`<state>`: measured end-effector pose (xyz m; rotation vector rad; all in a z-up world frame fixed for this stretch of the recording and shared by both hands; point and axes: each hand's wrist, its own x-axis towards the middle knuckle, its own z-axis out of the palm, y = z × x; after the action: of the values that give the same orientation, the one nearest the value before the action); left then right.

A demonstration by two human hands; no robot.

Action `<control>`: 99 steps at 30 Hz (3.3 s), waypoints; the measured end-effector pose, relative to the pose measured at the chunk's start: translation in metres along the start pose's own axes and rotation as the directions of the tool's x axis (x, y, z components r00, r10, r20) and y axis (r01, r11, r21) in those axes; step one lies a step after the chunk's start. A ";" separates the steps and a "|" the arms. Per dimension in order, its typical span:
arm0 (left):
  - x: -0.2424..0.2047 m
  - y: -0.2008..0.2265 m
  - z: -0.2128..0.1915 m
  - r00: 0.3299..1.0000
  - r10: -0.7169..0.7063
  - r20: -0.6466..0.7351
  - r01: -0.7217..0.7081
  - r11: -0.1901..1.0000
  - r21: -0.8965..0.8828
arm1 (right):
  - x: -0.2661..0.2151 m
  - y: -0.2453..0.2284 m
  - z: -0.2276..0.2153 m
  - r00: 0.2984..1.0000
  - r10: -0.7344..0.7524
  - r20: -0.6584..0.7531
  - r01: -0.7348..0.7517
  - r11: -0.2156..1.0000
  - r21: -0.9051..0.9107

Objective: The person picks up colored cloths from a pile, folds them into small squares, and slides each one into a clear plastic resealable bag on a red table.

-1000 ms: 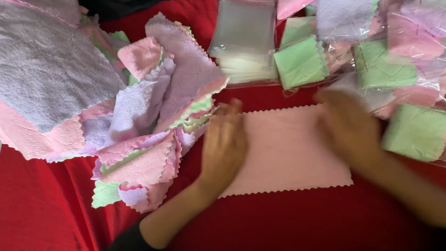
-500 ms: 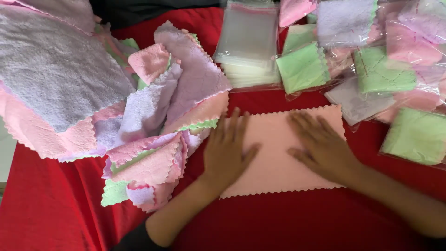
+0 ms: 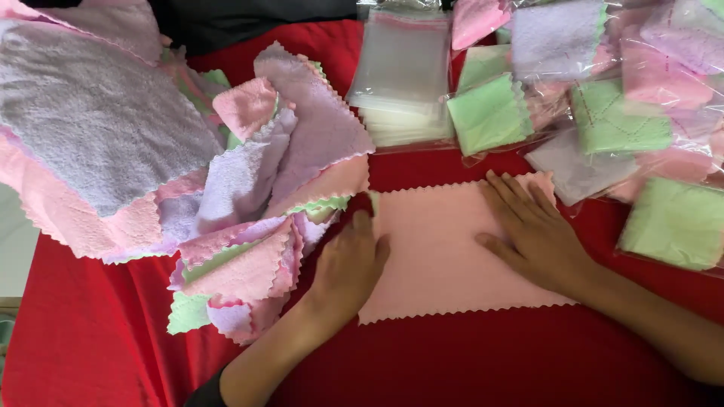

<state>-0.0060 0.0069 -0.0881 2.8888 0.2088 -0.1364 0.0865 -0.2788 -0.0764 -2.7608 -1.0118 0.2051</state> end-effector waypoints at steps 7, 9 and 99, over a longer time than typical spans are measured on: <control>0.010 0.074 -0.029 0.988 0.152 0.032 -0.136 0.944 -0.301 | -0.007 0.016 -0.001 0.971 -0.041 -0.235 0.120 0.935 0.333; 0.019 0.094 -0.031 0.979 0.195 0.066 -0.168 0.941 -0.294 | -0.007 0.015 0.000 0.967 0.007 -0.254 0.103 0.904 0.415; -0.023 0.065 0.008 0.839 0.458 -0.295 -0.491 0.870 -0.044 | -0.015 0.013 -0.055 0.816 0.406 0.410 -0.558 0.739 0.378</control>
<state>-0.0194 -0.0600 -0.0783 2.7295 -0.4451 0.3589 0.0941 -0.3054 -0.0254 -2.4833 -0.1838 0.8595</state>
